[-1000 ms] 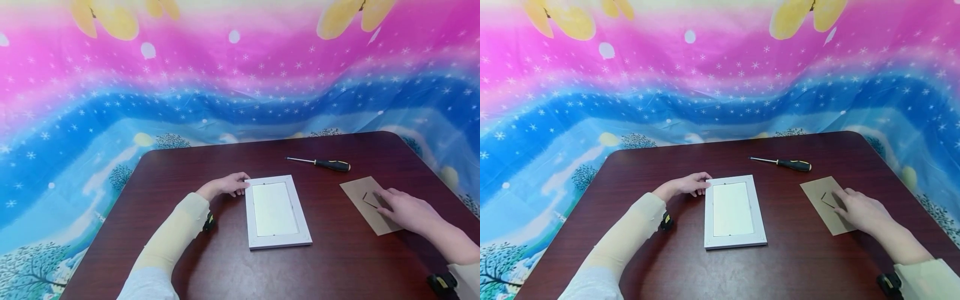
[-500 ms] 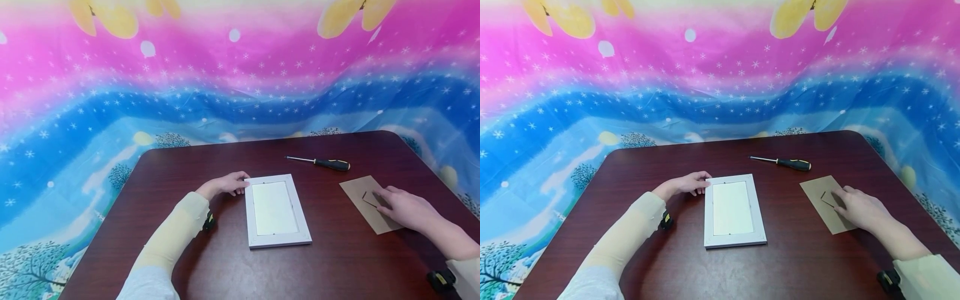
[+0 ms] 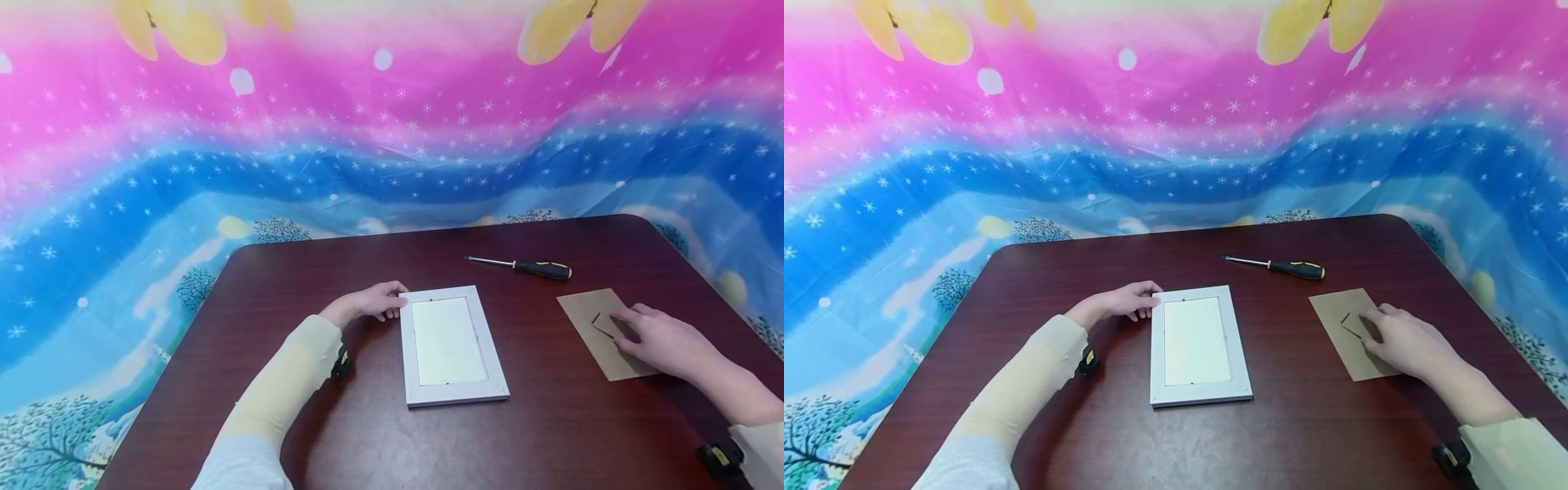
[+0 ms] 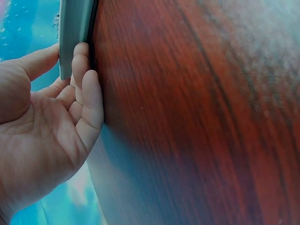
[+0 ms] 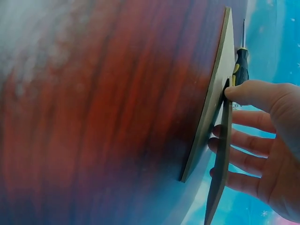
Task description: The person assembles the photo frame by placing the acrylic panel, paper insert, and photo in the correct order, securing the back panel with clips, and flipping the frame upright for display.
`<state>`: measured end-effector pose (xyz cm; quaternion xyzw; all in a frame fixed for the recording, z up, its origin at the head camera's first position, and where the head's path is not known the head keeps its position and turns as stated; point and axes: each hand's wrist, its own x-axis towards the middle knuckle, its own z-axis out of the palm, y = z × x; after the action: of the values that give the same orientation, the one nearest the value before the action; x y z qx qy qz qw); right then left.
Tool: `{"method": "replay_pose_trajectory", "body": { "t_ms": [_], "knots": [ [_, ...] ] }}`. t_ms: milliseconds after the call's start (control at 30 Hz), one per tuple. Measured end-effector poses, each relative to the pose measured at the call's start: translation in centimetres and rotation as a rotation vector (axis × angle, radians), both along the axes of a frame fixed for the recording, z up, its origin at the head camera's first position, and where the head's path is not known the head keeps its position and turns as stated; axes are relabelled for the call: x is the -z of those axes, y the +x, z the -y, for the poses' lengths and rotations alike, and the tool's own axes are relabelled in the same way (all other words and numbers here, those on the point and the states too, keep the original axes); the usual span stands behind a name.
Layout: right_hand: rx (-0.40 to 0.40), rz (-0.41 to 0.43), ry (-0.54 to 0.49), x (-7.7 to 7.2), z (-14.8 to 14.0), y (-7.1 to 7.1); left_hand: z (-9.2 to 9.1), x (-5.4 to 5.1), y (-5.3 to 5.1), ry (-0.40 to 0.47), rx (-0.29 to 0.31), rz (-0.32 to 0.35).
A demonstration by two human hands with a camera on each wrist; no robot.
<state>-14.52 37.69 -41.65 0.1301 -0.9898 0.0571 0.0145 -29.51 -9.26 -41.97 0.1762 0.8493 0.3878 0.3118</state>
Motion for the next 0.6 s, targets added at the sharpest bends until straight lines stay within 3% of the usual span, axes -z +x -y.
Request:
{"method": "replay_pose_trajectory", "body": {
  "t_ms": [367, 600],
  "knots": [
    [0.051, 0.069, -0.069, -0.49, -0.10, 0.13, -0.03, 0.23, -0.06, 0.010, -0.019, 0.011],
    [0.070, 0.005, -0.076, -0.99, 0.35, 0.40, -0.10, -0.02, 0.08, 0.015, -0.007, 0.006]
  ]
}}
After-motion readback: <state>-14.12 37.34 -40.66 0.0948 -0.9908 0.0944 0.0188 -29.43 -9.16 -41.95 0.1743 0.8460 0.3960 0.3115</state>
